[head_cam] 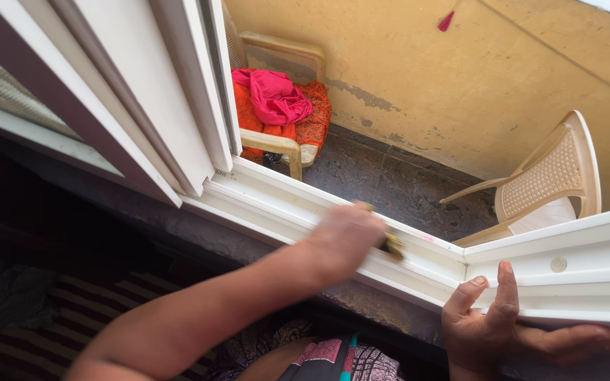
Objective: The person wipes the white window frame and sill using a patterned cloth. They repeatedly rub the horizontal and vertical sections of the frame, moving the cloth back and forth to clean the surface. The task is performed from an indoor perspective looking out onto a balcony.
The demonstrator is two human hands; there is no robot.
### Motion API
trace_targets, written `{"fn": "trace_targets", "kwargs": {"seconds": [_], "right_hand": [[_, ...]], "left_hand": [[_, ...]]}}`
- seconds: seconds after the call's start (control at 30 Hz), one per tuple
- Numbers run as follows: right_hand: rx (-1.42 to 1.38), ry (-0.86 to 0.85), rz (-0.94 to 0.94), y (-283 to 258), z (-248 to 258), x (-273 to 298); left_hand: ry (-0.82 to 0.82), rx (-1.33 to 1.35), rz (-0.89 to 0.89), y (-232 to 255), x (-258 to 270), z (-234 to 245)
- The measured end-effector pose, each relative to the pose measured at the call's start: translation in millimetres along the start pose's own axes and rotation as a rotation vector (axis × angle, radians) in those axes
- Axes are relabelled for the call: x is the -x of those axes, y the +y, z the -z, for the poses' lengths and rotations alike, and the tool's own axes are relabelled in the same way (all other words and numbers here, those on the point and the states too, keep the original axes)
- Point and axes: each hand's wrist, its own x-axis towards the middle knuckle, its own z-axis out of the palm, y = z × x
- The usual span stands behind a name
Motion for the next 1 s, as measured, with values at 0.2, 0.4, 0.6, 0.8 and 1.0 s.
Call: {"fn": "trace_targets", "kwargs": {"seconds": [0.2,0.4,0.6,0.8,1.0], "right_hand": [[0.126,0.045,0.124,-8.5,6.1,-8.0],[-0.087,0.050,0.135,-18.3,16.5,-16.9],[0.043,0.185,0.300,-15.1,41.9,7.9],[-0.069,0.065,0.120,-1.8,32.0,70.5],[-0.222,0.306,0.121,18.0,-2.4,76.5]], "left_hand": [[0.024,-0.359,0.447,-74.4,74.5,85.2],[0.449,0.253,0.053,-22.9,60.3,67.1],[0.436,0.668,0.015,78.1,3.5,-19.1],[0.360,0.464,-0.183,105.9,-12.1,-59.0],[0.380,0.422,-0.284,100.2,14.9,-55.8]]}}
